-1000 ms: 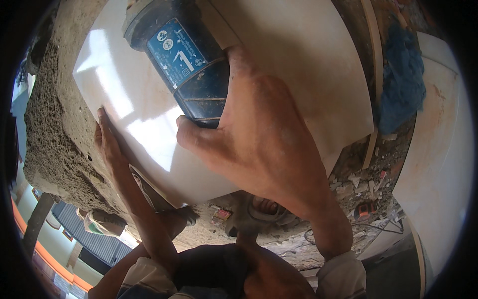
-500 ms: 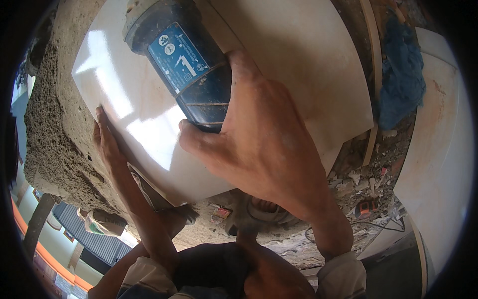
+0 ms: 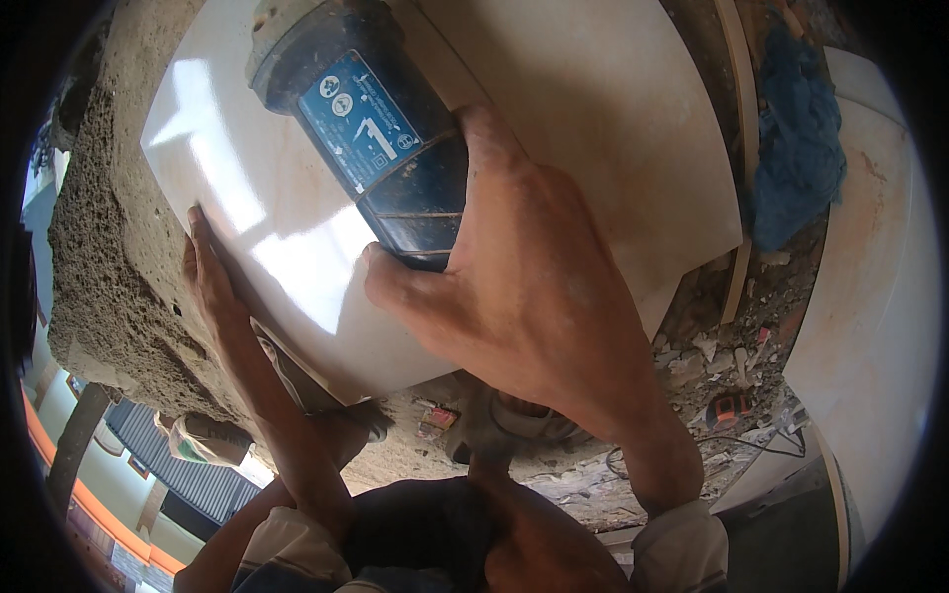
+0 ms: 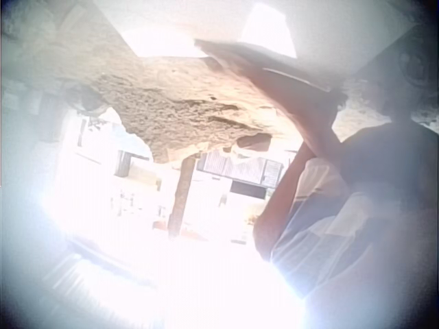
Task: The person measures a tile with a tape measure, marks it with a pen, and then cuts a piece from the tile using a handheld power grinder.
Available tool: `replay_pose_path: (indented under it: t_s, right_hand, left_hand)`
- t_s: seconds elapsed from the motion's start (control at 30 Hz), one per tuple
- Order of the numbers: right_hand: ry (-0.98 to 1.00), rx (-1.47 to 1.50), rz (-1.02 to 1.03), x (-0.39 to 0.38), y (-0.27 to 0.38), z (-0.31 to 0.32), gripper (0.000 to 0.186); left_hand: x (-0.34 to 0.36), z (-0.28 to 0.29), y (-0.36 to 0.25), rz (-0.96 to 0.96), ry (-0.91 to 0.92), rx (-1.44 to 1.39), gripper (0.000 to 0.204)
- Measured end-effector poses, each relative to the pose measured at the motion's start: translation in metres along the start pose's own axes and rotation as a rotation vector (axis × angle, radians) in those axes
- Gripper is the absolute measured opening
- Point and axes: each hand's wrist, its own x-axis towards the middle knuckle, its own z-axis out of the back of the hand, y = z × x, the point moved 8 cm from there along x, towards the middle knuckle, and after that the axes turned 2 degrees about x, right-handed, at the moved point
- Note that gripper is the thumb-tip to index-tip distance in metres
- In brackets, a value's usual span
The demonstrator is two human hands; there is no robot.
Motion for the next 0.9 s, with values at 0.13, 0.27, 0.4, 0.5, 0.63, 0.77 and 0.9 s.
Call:
replay_pose_path:
  t_s: [0.13,0.27,0.4,0.5,0.63,0.77,0.9]
  right_hand:
    - [-0.023,0.028,0.042,-0.003,-0.003,-0.001,0.056]
    - [-0.044,0.061,0.115,-0.007,0.005,-0.002,0.058]
    - [-0.061,0.199,0.219,-0.010,0.027,0.001,0.061]
    - [-0.050,0.150,0.204,0.000,0.038,0.006,0.060]
    - [-0.079,0.038,0.199,0.025,0.052,0.011,0.056]
    - [-0.117,0.012,0.219,0.048,0.064,0.008,0.056]
    - [-0.159,0.017,0.290,0.074,0.075,0.006,0.061]
  left_hand:
    - [0.004,0.000,0.004,-0.016,0.016,-0.005,0.066]
    - [0.013,0.002,0.014,0.018,0.045,0.010,0.066]
    - [0.023,0.002,0.015,-0.072,0.044,-0.008,0.065]
    - [0.031,-0.001,0.003,-0.218,0.036,-0.063,0.065]
    - [0.042,-0.012,-0.010,-0.215,0.112,-0.080,0.063]
    - [0.046,-0.018,-0.024,-0.233,0.145,-0.118,0.062]
    - [0.044,-0.018,-0.022,-0.194,0.143,-0.079,0.066]
